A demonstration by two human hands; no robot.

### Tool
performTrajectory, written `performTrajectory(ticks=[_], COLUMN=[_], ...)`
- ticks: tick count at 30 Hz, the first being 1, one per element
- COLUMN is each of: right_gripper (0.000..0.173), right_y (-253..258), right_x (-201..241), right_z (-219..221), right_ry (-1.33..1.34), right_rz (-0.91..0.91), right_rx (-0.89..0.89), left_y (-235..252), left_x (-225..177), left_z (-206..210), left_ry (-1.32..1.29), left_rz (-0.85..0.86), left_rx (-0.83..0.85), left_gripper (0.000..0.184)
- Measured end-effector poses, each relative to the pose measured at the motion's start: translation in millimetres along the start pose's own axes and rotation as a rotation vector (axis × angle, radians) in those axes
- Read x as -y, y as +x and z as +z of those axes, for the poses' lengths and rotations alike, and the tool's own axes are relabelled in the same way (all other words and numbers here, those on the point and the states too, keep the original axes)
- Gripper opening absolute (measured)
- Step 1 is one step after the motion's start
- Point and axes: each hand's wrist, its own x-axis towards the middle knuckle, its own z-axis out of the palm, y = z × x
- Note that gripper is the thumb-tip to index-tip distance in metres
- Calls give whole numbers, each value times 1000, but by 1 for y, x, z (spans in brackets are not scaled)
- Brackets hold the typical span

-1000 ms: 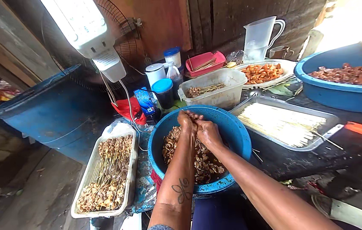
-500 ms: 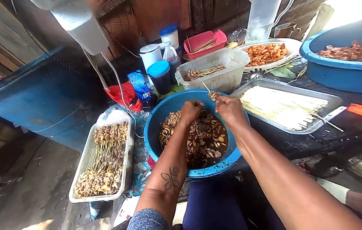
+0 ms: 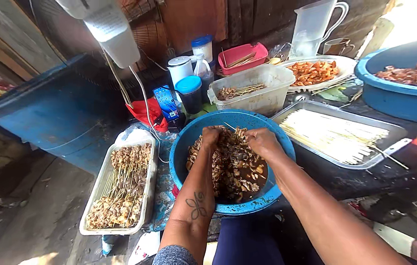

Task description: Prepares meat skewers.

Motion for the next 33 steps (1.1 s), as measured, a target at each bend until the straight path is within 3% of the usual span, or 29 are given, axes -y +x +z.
performTrajectory(ticks=[5, 15, 19, 24, 29, 33], right_gripper=[31, 31, 31, 30, 30, 29], right_y=[-1, 1, 1, -4, -2, -5], right_x=[0, -4, -4, -3, -3, 1], right_z=[-2, -1, 0, -1, 0, -2], right_ry=[20, 48, 58, 69, 58, 81], right_rz=[-2, 6, 4, -20, -21, -39], right_rx=[-30, 0, -1, -8, 36, 76], left_y=[1, 4, 4, 2, 3, 0], left_x=[-10, -14, -12, -12, -14, -16], left_z=[-8, -10, -13, -12, -12, -11], left_ry=[99, -305, -334, -347, -476, -397], left_rz=[121, 1, 32, 56, 4, 2], left_rx=[-90, -160, -116, -102, -79, -66], left_gripper=[22, 19, 34, 17, 17, 18])
